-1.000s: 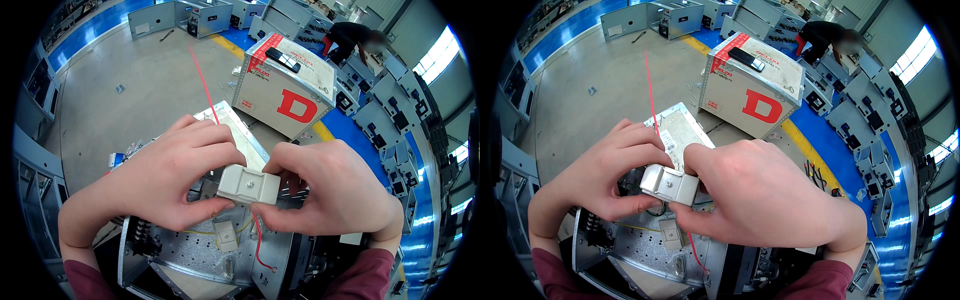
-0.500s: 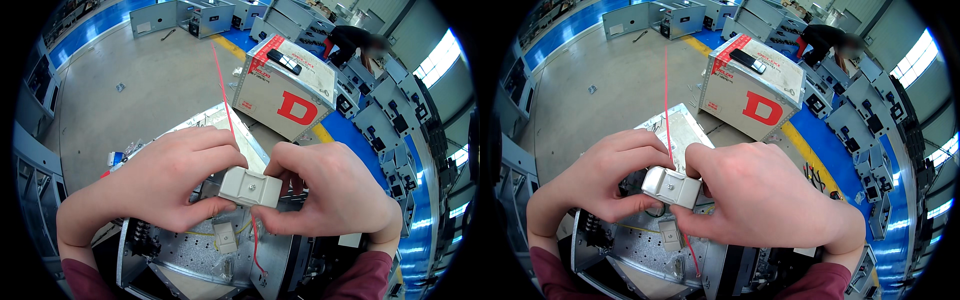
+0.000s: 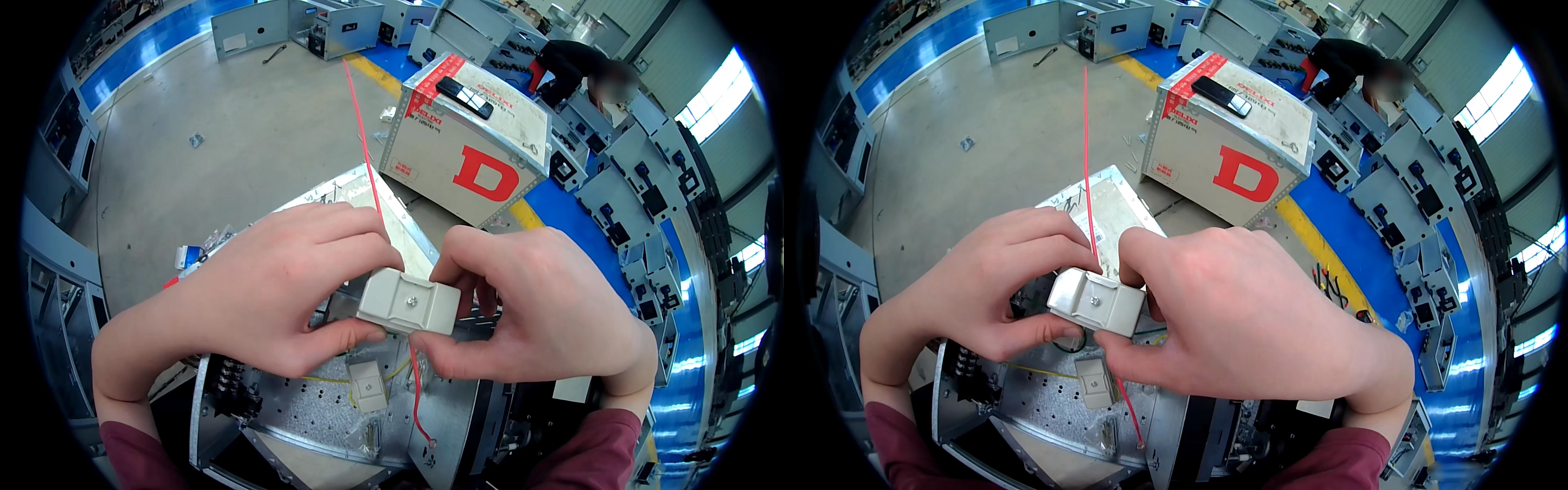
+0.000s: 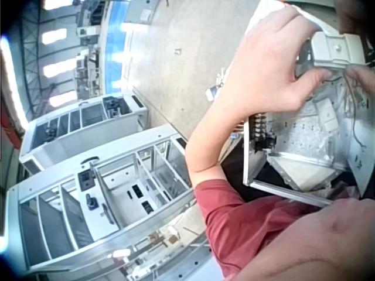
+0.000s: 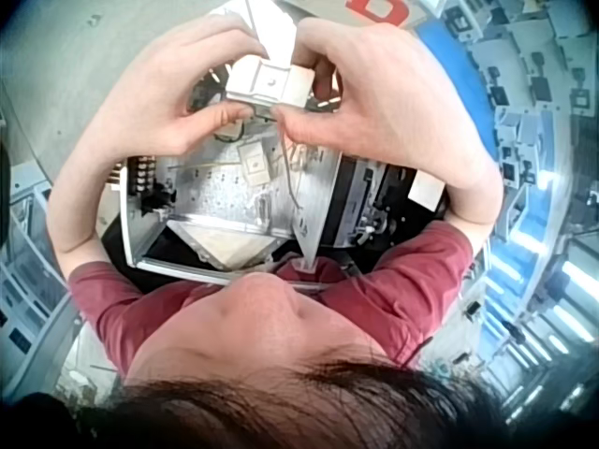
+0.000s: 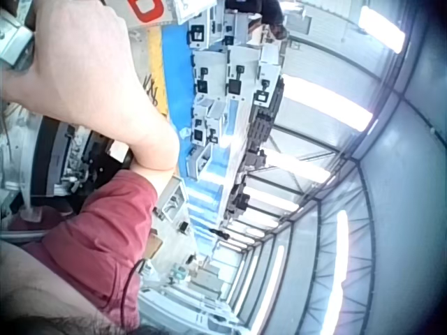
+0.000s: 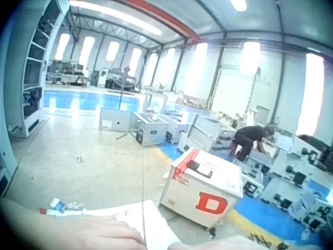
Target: The person holds an open metal electrical enclosure and installs a small white plastic component with a red wire into a mounting slot. They repeatedly remove and reinsert the component to align it, then secure it in place. The task is performed by hand without visible tools.
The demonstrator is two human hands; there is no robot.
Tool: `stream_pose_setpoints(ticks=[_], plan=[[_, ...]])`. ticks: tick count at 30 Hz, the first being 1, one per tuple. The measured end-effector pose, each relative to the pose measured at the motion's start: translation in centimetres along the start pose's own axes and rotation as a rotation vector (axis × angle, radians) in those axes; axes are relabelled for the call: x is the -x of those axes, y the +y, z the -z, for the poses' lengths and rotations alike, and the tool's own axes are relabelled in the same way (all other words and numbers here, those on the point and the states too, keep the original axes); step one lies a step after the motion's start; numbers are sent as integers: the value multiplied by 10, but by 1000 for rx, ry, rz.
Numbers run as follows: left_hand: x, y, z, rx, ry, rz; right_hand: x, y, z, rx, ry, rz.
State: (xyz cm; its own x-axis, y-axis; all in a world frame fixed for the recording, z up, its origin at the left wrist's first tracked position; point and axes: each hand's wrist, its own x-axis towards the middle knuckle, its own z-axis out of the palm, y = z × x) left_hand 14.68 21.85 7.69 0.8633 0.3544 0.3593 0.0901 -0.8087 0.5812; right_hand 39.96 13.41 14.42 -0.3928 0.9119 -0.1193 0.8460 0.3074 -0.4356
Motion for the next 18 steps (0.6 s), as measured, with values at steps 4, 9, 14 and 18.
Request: stream_pose_setpoints(ticks=[4,9,14,18], plan=[[0,-1,0,-4,-25,18,1,0,-2,-10,10,-1],[2,1,1,-37,-20,27,-2,1,-4,-23,-7,-6],[1,0,0,-18,-5,6,-1,1,-5,-15,-2,-12],[1,-1,-3,-4,11,5,-2,3,-7,-13,8,4]])
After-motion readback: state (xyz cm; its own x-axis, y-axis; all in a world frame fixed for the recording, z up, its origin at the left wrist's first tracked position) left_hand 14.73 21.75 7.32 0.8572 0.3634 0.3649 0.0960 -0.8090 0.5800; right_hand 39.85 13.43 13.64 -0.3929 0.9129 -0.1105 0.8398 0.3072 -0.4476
